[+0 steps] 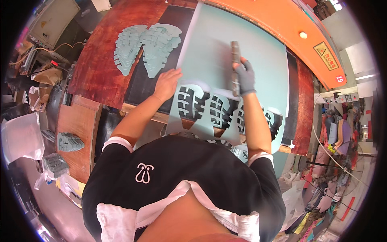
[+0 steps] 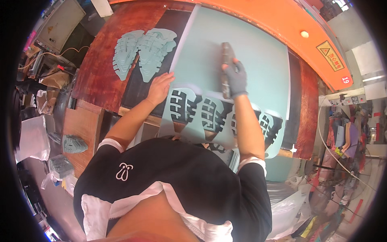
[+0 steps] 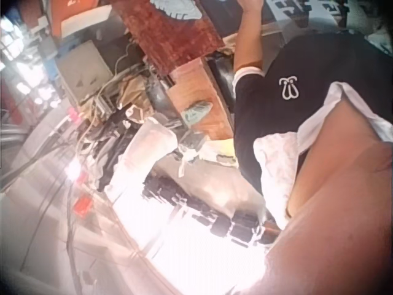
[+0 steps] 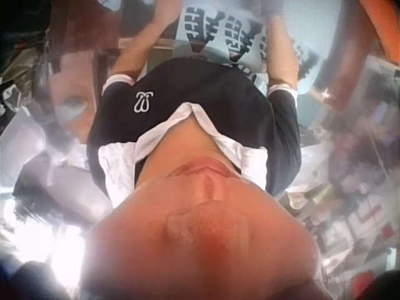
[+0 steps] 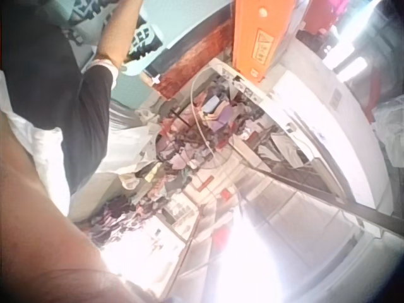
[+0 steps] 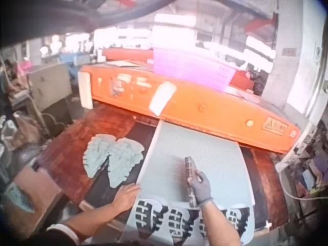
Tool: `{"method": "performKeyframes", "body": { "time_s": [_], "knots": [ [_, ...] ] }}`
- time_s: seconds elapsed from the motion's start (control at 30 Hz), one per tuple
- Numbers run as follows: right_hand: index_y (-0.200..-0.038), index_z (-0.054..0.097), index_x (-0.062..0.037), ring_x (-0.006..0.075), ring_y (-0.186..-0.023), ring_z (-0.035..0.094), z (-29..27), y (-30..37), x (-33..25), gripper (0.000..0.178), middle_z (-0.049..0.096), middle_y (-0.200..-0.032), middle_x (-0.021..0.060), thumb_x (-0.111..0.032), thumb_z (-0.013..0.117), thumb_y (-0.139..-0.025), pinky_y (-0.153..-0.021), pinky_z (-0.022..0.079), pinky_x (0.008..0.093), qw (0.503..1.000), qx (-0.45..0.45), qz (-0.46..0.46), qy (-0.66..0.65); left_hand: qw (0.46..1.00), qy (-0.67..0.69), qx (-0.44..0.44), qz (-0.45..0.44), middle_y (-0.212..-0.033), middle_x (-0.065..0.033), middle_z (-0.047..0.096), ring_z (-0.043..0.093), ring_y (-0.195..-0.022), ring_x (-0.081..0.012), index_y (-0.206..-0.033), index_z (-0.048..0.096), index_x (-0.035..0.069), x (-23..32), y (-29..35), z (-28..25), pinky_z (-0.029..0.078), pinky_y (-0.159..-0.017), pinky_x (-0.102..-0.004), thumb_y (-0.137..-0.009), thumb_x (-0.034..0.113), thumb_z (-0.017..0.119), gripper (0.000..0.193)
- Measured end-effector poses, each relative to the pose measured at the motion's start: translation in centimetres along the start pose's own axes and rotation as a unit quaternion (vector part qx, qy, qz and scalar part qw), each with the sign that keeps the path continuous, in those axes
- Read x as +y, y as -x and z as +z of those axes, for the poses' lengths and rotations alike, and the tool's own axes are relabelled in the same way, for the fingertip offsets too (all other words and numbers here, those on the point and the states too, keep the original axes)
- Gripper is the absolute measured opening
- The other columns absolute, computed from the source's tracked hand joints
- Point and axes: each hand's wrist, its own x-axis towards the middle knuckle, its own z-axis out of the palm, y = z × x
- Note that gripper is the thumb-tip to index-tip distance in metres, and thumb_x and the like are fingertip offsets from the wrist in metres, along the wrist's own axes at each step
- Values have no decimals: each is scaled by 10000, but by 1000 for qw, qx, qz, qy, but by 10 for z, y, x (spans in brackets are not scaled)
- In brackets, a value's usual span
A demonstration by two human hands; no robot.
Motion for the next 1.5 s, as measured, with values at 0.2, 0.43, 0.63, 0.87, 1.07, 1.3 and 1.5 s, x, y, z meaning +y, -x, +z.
{"method": "performKeyframes", "body": {
  "time_s": [0.2,0.43,0.63,0.87,1.07,1.3,1.5],
  "knots": [
    [-1262,483,-16,306,-1094,516,113,-26,-30,761,425,-1303,195,-413,698,-650,-911,429,372,959,61,-47,273,999,32,6,-8,-1268,-67,532,497,-1140,-258,-1101,601,69,-2,1,0,365,-930,-409,-787,22,522,328],
    [-1258,467,-41,331,-1134,474,144,-30,-8,714,382,-1349,176,-463,630,-706,-943,409,391,894,47,-21,446,998,60,15,-17,-1191,-66,575,521,-1081,-256,-1027,616,69,-2,-7,-7,363,-907,-420,-773,24,524,273],
    [-1214,479,12,334,-1073,520,87,-25,32,585,478,-1235,195,-349,630,-780,-912,425,387,982,24,-24,188,964,254,14,-82,-1102,-145,587,549,-1040,-318,-1092,563,48,-30,-71,-2,424,-878,-411,-818,50,505,280],
    [-1274,413,8,329,-1106,479,86,11,46,910,483,-1211,208,-404,819,-571,-952,397,395,876,-48,-272,395,951,271,-32,-143,-1168,-123,577,510,-1148,-257,-1236,473,60,-50,-195,41,402,-943,-354,-919,195,459,345],
    [-1215,465,-21,355,-1010,512,94,10,35,921,486,-1204,206,-372,849,-455,-874,443,405,873,0,-320,368,919,325,-120,-188,-1096,-88,605,545,-1036,-190,-1167,532,38,-67,-218,53,409,-898,-311,-927,217,443,313],
    [-1168,498,-27,338,-926,538,93,7,34,893,500,-1192,194,-328,857,-408,-805,475,393,876,-10,-333,349,920,338,-89,-174,-1015,-48,620,543,-969,-144,-1082,588,36,-71,-213,49,416,-863,-292,-932,196,434,269],
    [-1162,502,-39,326,-945,526,93,10,25,882,483,-1223,190,-316,854,-402,-831,456,397,878,-18,-317,359,920,341,-102,-163,-1076,-57,618,534,-1017,-150,-1137,558,31,-75,-217,45,401,-897,-292,-936,193,429,289]
  ]
}}
